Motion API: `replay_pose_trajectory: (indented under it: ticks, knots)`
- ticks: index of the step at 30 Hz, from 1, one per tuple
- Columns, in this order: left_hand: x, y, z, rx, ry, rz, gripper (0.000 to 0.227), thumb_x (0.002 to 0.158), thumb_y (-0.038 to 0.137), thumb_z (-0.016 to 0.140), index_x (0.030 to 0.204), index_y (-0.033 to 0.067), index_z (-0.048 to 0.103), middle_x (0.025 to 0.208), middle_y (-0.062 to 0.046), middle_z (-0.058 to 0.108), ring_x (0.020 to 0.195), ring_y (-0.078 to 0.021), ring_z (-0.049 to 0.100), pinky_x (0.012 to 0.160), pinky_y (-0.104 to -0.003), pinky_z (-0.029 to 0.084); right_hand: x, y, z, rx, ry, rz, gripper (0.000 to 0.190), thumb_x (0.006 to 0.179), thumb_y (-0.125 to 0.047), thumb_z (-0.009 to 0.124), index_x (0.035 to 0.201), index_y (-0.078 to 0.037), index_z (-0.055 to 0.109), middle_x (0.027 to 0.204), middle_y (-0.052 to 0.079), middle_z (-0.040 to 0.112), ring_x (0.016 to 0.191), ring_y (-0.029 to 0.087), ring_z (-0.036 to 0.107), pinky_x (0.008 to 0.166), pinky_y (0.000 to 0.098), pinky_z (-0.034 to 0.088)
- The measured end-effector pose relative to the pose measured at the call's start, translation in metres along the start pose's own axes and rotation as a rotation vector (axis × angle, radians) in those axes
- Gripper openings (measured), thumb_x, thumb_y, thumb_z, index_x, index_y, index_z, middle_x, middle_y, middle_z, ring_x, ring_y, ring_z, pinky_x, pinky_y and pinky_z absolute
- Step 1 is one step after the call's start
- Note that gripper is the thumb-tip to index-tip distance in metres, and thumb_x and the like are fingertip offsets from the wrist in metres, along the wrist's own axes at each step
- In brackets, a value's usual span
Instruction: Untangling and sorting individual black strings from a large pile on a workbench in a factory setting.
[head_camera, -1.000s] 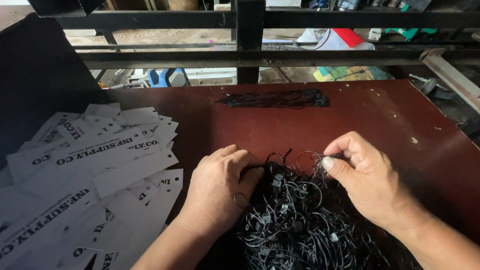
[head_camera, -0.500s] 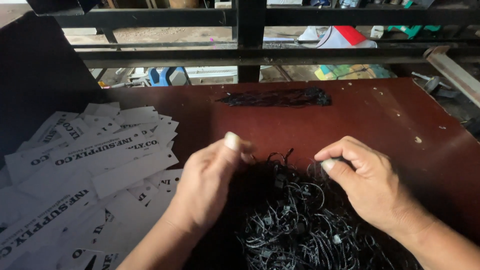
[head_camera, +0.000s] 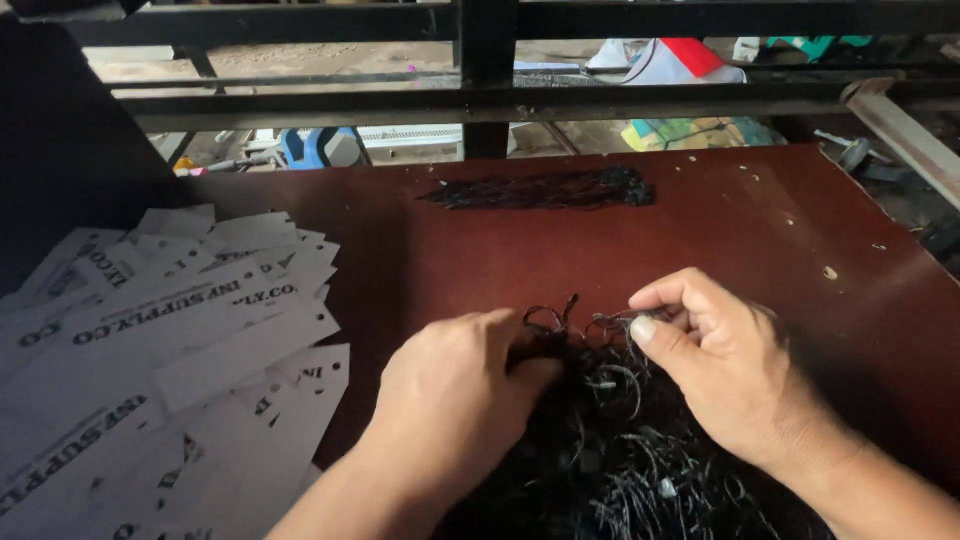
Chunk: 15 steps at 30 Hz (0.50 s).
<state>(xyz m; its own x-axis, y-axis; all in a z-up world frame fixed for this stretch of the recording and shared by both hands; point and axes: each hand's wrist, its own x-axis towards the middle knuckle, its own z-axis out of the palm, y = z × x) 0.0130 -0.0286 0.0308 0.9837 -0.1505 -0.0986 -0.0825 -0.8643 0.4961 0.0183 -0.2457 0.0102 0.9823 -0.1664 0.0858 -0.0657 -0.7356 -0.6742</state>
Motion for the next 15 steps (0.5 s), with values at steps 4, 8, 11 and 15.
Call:
replay_pose_trajectory:
  ticks: [4,8,11,15]
  knots:
    - [-0.009,-0.021,0.020,-0.315,0.251,0.067,0.022,0.080,0.040,0.079,0.080,0.0216,0.067,0.078,0.003,0.074,0.072,-0.0229,0.070,0.065,-0.038,0.050,0.003,0.006,0.002,0.050,-0.023,0.013,0.018,0.087,-0.018,0.073,0.105,-0.017,0.078,0.077,0.000,0.077,0.069,0.011,0.067,0.069,0.0278,0.054]
    - [-0.015,-0.027,0.021,-0.430,0.305,0.414,0.021,0.083,0.040,0.076,0.090,0.0210,0.072,0.080,0.004,0.064,0.068,-0.0146,0.063,0.060,-0.032,0.052,0.002,0.002,0.003,0.002,-0.002,-0.017,0.019,0.087,-0.017,0.074,0.105,-0.017,0.078,0.084,-0.001,0.078,0.070,0.012,0.068,0.072,0.0274,0.055]
    - [-0.010,-0.024,0.023,-0.221,0.174,0.358,0.019,0.079,0.042,0.074,0.087,0.0243,0.073,0.082,0.006,0.067,0.070,-0.0183,0.070,0.062,-0.036,0.054,0.001,-0.001,0.002,-0.030,0.001,0.003,0.018,0.087,-0.018,0.074,0.104,-0.017,0.078,0.083,-0.002,0.079,0.070,0.012,0.069,0.072,0.0274,0.056]
    - [-0.010,-0.027,0.028,-0.285,0.231,0.354,0.012,0.082,0.029,0.066,0.074,0.0195,0.063,0.074,0.003,0.066,0.066,-0.0213,0.067,0.061,-0.038,0.050,0.000,-0.003,0.002,-0.057,0.013,0.000,0.018,0.087,-0.019,0.073,0.104,-0.018,0.078,0.081,-0.003,0.078,0.067,0.012,0.066,0.071,0.0278,0.053]
